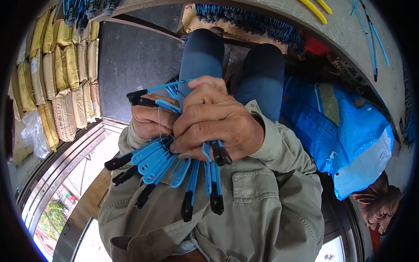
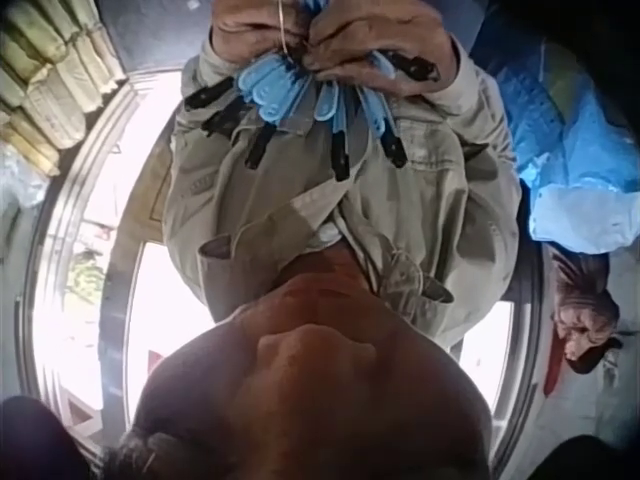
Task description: The person assembles blue plastic tubes into a central hub, then secures the components using crimping pliers.
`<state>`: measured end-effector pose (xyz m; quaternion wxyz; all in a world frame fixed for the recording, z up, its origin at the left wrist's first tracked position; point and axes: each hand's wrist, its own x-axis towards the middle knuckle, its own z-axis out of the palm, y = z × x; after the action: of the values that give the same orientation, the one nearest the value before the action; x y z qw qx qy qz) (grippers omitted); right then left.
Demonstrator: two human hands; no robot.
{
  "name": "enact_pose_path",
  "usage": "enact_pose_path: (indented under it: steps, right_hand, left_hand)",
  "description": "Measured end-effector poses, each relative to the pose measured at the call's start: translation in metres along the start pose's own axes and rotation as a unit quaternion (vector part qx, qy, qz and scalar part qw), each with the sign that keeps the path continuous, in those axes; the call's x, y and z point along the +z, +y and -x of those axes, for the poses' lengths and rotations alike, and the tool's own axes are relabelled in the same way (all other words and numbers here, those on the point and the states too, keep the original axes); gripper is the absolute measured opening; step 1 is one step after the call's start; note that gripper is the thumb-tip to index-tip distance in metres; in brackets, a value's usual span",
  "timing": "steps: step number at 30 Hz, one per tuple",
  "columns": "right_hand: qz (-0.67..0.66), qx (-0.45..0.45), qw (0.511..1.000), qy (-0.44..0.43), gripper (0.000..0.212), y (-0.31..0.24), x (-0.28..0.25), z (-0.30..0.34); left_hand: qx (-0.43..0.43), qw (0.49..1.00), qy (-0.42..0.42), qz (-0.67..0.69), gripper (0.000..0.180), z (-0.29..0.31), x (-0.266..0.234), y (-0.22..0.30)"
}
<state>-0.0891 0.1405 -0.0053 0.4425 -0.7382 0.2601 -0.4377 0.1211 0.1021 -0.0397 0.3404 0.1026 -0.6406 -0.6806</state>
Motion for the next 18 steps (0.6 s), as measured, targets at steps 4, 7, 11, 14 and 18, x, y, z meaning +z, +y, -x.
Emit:
enact_pose_path:
  steps: [4, 7, 11, 14, 18]
  right_hand:
    - [-0.019, 0.002, 1.0, 0.002, 0.02, 0.0, 0.004, -0.001]
    - [-0.024, -0.006, 1.0, 0.004, 0.02, -0.001, 0.006, -0.001]
    - [-0.013, -0.021, 1.0, 0.008, 0.021, 0.0, 0.007, -0.001]
    - [-0.009, -0.028, 0.999, 0.014, 0.022, 0.002, 0.01, -0.002]
    - [-0.003, -0.036, 0.999, 0.01, 0.022, 0.004, 0.01, -0.004]
  left_hand:
    - [-0.004, 1.0, 0.001, 0.016, 0.015, 0.001, -0.002, 0.0]
    - [-0.014, 1.0, 0.0, 0.024, 0.014, 0.003, -0.002, -0.001]
    - [-0.022, 0.999, -0.015, 0.041, 0.014, 0.001, -0.007, -0.001]
    - [-0.031, 0.998, -0.023, 0.047, 0.013, 0.002, -0.011, -0.002]
    - [-0.051, 0.997, -0.041, 0.043, 0.013, 0.002, -0.018, 0.0]
